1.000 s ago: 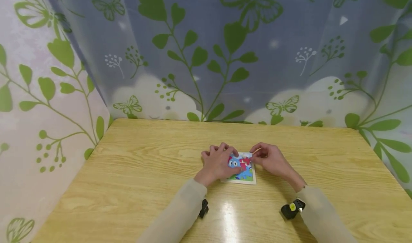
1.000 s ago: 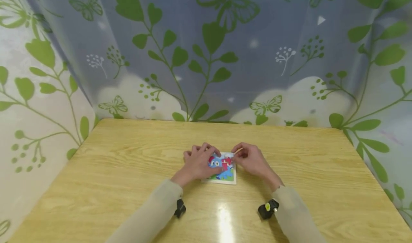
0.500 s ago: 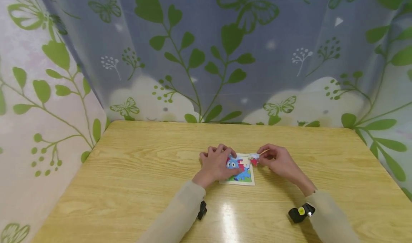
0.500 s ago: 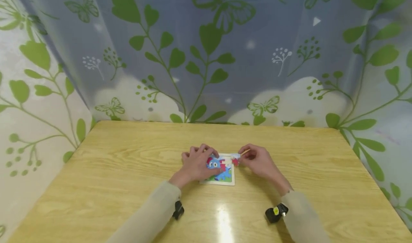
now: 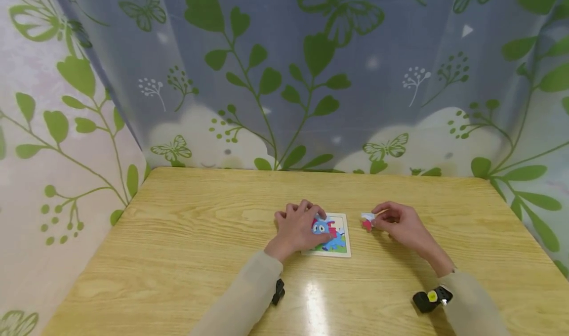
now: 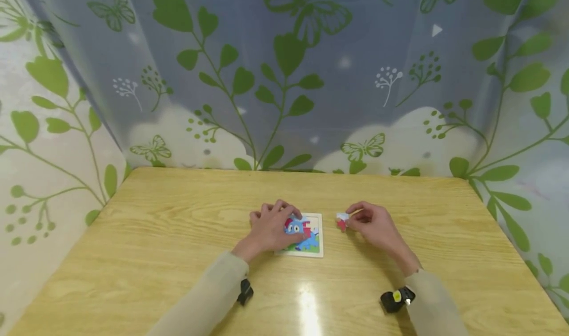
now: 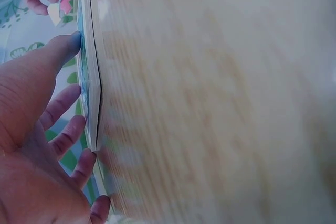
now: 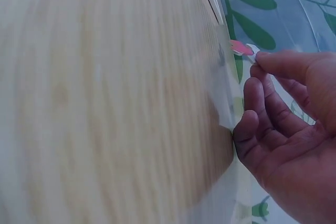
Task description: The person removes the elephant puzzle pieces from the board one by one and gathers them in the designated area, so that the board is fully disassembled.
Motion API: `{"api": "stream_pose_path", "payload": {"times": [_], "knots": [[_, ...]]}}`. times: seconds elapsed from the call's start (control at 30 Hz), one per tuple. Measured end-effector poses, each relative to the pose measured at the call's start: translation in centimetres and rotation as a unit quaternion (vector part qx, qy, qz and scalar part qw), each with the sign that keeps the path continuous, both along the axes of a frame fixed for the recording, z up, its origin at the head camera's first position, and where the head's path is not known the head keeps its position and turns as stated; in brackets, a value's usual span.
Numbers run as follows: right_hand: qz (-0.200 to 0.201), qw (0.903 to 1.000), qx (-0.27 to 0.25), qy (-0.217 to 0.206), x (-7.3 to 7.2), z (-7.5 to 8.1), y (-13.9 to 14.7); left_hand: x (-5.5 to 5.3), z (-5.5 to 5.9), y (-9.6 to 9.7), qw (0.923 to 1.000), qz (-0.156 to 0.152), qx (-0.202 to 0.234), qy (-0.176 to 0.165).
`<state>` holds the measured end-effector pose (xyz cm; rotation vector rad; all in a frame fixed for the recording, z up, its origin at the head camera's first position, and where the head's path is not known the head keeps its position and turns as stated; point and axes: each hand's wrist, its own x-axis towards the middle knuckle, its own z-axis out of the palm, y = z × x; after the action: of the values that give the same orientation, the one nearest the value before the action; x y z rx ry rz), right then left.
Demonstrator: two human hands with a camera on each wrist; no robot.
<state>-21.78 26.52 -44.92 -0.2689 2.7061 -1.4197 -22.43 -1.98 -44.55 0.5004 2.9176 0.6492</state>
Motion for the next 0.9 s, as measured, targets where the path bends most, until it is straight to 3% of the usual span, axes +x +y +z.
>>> {"api": "stream_pose_path", "payload": {"times": [0.73, 0.9], "knots": [[-0.001, 0.9999, 0.005, 0.013, -0.8, 0.2, 2.5, -0.1, -0.1, -0.1, 1.0, -0.001, -0.007, 0.003], [-0.007, 0.9996, 0.026, 0.011, -1.2, 0.2, 2.5, -0.1, -0.1, -0.2, 0.9999, 0.0, -0.01, 0.003]]}}
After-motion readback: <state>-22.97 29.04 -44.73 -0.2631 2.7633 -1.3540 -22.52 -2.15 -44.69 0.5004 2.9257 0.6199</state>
